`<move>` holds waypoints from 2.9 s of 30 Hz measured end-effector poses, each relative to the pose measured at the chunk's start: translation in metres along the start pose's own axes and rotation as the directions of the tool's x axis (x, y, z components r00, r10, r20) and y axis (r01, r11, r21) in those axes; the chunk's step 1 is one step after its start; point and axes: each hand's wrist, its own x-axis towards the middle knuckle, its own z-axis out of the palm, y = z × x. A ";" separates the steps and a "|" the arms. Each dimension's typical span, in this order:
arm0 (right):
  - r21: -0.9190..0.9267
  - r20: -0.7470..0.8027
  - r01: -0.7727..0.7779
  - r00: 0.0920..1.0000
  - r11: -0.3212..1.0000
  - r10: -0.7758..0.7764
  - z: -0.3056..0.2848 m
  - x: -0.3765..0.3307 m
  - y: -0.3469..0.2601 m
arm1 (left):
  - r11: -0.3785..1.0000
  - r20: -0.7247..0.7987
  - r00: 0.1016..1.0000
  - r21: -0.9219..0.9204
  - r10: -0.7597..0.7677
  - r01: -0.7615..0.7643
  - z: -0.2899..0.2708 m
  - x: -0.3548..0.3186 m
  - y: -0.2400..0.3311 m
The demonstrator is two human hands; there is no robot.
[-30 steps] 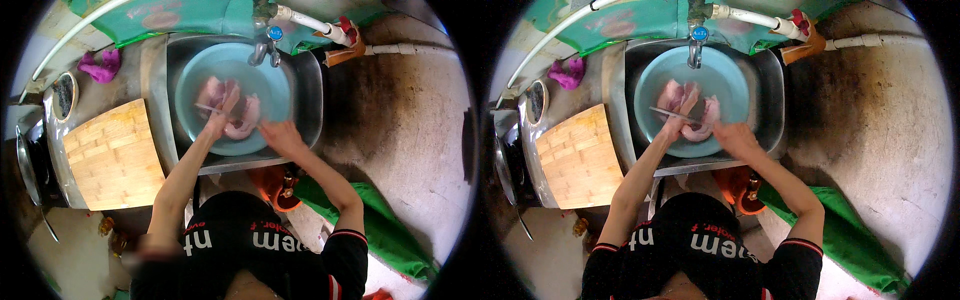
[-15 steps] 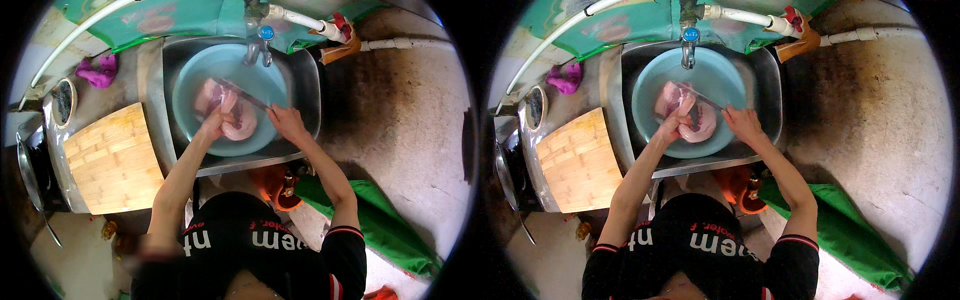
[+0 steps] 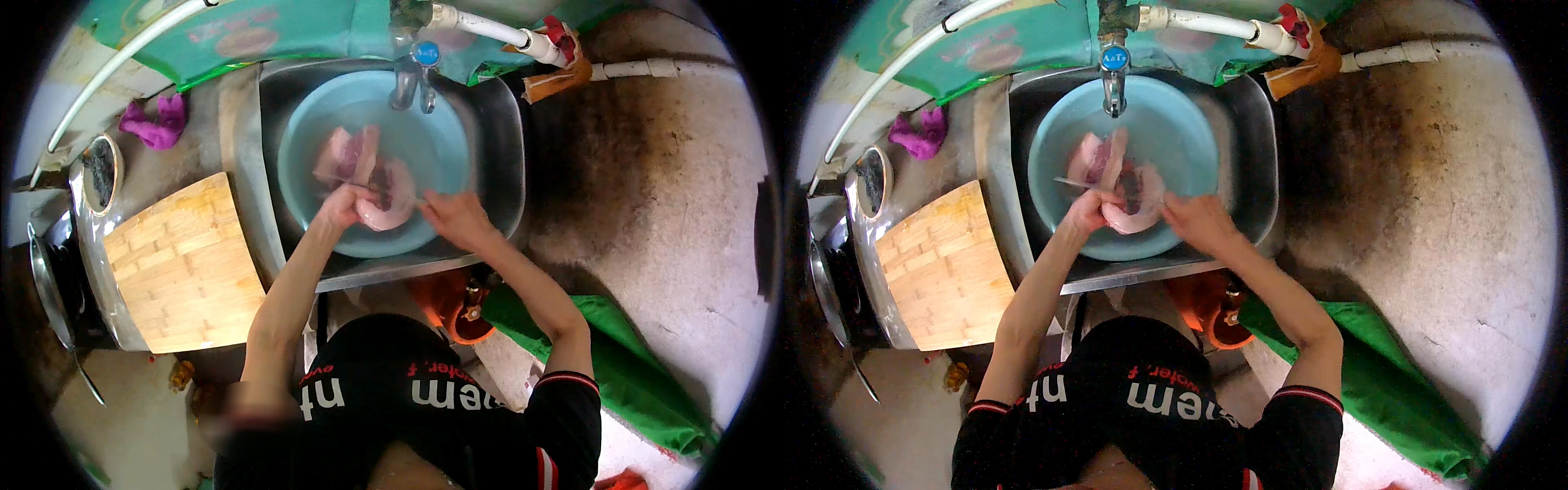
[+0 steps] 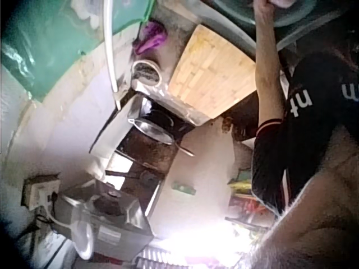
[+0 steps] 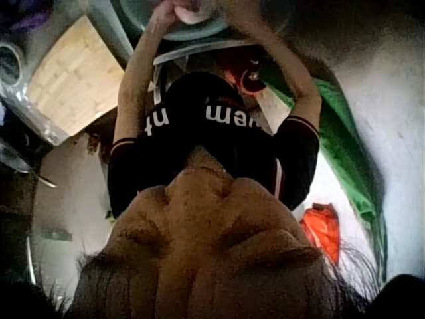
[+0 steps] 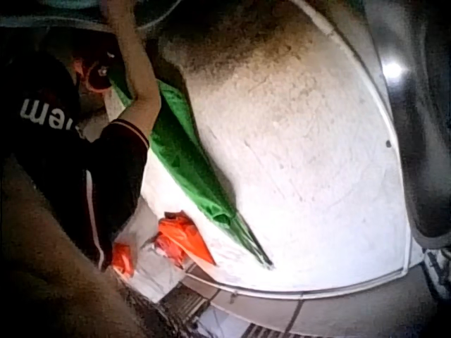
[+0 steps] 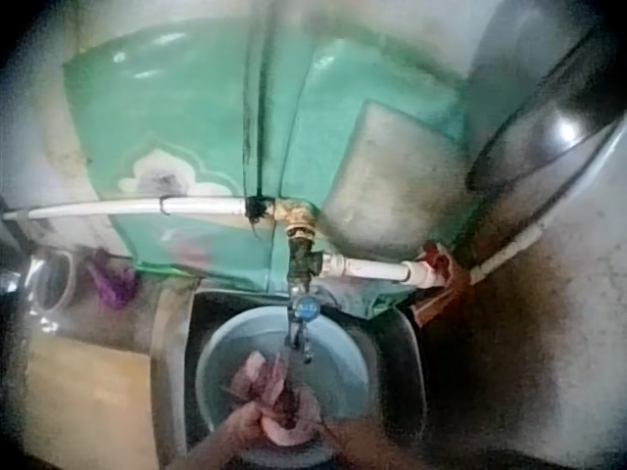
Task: The person cleans a piece of raw meat in a blue basin using a cleaver to scrape the surface and running water from the tap. They repeatedly rinse and scrape the meat, handling it with both hands to ensure it is clean.
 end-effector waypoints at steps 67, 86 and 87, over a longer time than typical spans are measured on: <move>-0.114 -0.019 0.003 1.000 0.993 -0.005 -0.004 -0.007 0.006 | 0.992 -0.004 0.998 0.111 0.067 -0.066 0.022 -0.037 -0.006; 0.026 -0.102 -0.244 0.964 0.969 0.246 -0.002 0.009 0.037 | -0.386 0.045 0.878 0.908 0.476 0.162 0.027 0.031 0.010; 0.019 -0.108 -0.265 0.958 0.964 0.266 -0.002 0.005 0.037 | -0.539 0.137 0.862 0.824 0.487 0.173 0.041 0.040 0.011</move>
